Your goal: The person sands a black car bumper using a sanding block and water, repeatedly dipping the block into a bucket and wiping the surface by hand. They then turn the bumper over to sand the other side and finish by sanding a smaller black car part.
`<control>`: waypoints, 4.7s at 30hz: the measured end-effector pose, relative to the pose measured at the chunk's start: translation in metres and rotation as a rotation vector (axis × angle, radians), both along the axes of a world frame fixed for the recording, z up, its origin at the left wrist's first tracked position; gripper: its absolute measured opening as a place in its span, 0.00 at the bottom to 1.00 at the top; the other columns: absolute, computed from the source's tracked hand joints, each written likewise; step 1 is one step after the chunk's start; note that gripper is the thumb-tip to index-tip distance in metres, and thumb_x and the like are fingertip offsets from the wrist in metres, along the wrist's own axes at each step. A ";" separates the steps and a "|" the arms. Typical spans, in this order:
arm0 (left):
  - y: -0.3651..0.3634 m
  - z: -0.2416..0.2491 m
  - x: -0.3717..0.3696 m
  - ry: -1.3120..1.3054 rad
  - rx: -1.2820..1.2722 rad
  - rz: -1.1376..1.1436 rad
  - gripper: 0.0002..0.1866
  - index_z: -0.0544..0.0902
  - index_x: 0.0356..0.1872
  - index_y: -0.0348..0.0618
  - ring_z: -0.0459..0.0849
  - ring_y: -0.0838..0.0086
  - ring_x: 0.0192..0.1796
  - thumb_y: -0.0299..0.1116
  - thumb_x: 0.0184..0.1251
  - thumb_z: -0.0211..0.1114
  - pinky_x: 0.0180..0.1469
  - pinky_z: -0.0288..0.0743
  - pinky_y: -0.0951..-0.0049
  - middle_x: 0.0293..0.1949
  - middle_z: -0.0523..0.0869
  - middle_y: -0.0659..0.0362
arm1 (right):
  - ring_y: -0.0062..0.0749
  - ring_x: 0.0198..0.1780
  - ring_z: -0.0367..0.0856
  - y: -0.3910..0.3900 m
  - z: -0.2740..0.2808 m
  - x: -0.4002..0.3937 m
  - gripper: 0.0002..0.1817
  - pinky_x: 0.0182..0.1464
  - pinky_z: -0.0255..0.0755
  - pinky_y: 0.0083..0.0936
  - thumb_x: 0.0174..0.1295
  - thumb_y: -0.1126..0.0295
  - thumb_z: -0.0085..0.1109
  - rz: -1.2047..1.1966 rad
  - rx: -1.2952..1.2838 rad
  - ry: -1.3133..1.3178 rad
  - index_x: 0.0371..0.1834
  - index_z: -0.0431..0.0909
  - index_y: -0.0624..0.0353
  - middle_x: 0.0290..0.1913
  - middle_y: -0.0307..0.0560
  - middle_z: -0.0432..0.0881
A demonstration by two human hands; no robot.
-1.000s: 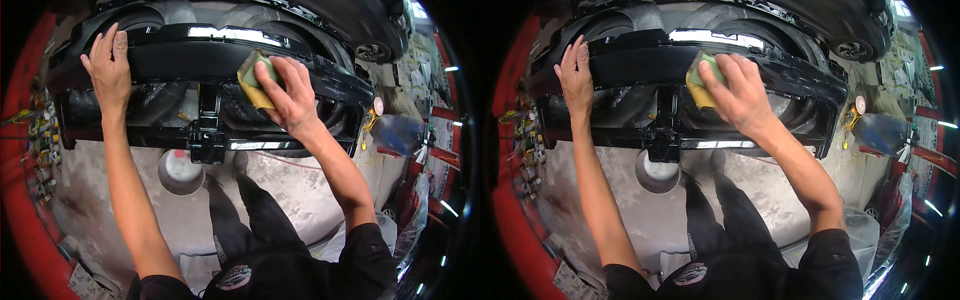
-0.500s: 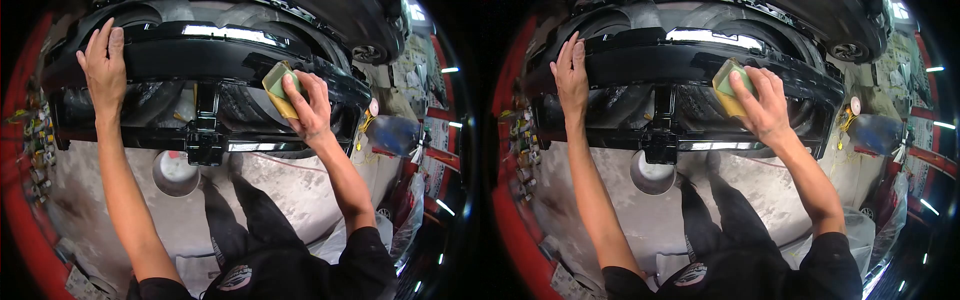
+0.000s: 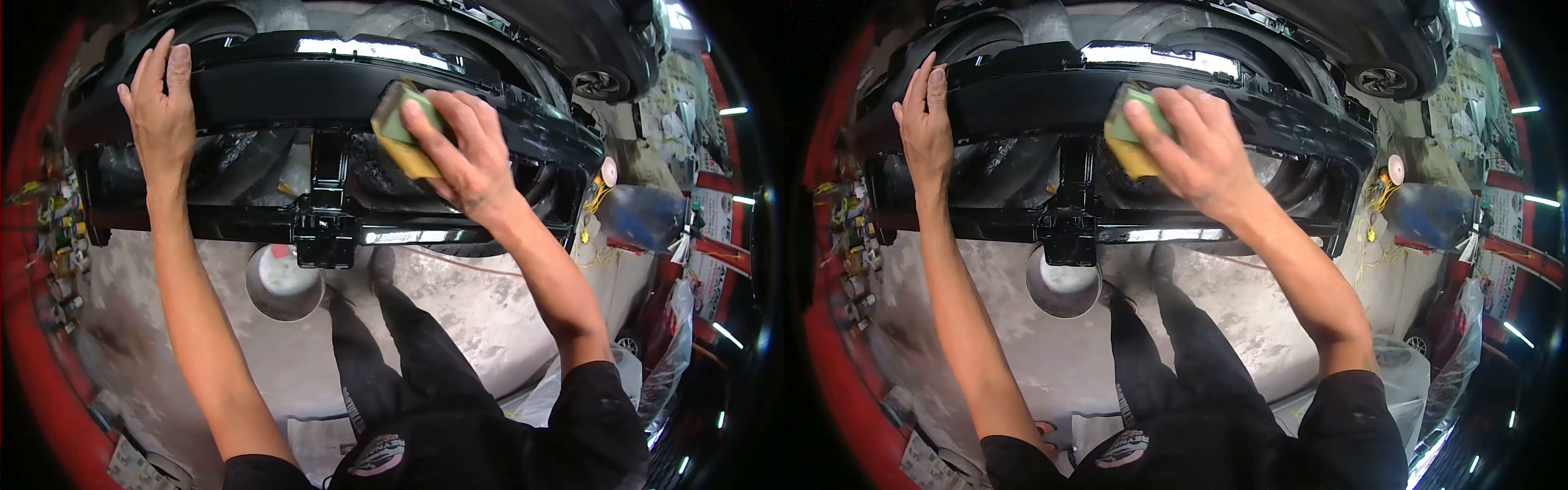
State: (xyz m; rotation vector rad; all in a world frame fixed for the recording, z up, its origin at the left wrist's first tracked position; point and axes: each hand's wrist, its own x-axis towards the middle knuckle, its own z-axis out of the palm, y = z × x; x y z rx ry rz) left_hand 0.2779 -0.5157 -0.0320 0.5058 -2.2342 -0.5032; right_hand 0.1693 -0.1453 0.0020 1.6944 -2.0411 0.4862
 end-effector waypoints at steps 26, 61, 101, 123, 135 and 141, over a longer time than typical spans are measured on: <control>-0.005 -0.006 0.002 -0.009 -0.059 -0.013 0.33 0.80 0.80 0.51 0.76 0.57 0.82 0.61 0.91 0.51 0.91 0.37 0.40 0.76 0.83 0.52 | 0.53 0.57 0.84 -0.008 -0.008 0.002 0.32 0.60 0.80 0.44 0.59 0.70 0.71 -0.016 -0.044 0.045 0.71 0.84 0.61 0.61 0.61 0.84; -0.014 -0.004 0.008 -0.072 -0.068 -0.056 0.36 0.78 0.80 0.49 0.82 0.60 0.76 0.64 0.88 0.55 0.90 0.39 0.38 0.66 0.88 0.59 | 0.53 0.57 0.83 0.032 -0.015 -0.003 0.35 0.61 0.80 0.44 0.55 0.67 0.77 -0.098 0.029 0.088 0.71 0.86 0.55 0.62 0.59 0.84; 0.026 0.017 0.013 -0.069 0.033 0.066 0.28 0.79 0.75 0.40 0.85 0.58 0.67 0.50 0.89 0.58 0.90 0.43 0.42 0.56 0.88 0.54 | 0.56 0.59 0.82 0.010 -0.006 -0.002 0.40 0.62 0.78 0.47 0.49 0.72 0.80 -0.089 -0.045 0.012 0.72 0.85 0.57 0.60 0.58 0.83; 0.029 0.021 0.015 -0.079 0.048 0.075 0.29 0.80 0.76 0.41 0.78 0.55 0.79 0.52 0.90 0.56 0.90 0.43 0.43 0.73 0.85 0.46 | 0.56 0.59 0.82 -0.005 -0.004 -0.002 0.40 0.63 0.78 0.46 0.49 0.71 0.78 0.031 -0.019 0.030 0.73 0.84 0.57 0.61 0.57 0.83; 0.032 0.027 0.018 -0.110 0.072 0.064 0.29 0.80 0.76 0.40 0.77 0.55 0.81 0.52 0.90 0.55 0.90 0.42 0.43 0.74 0.85 0.47 | 0.53 0.58 0.82 -0.002 -0.005 -0.004 0.41 0.63 0.77 0.47 0.50 0.67 0.80 -0.019 -0.015 0.079 0.73 0.84 0.57 0.61 0.56 0.84; 0.034 0.025 0.017 -0.076 0.062 0.064 0.29 0.80 0.75 0.39 0.82 0.56 0.74 0.51 0.90 0.56 0.90 0.44 0.43 0.68 0.88 0.48 | 0.54 0.60 0.82 -0.012 -0.004 0.005 0.40 0.64 0.77 0.47 0.48 0.69 0.79 -0.034 -0.039 0.012 0.72 0.84 0.56 0.61 0.58 0.83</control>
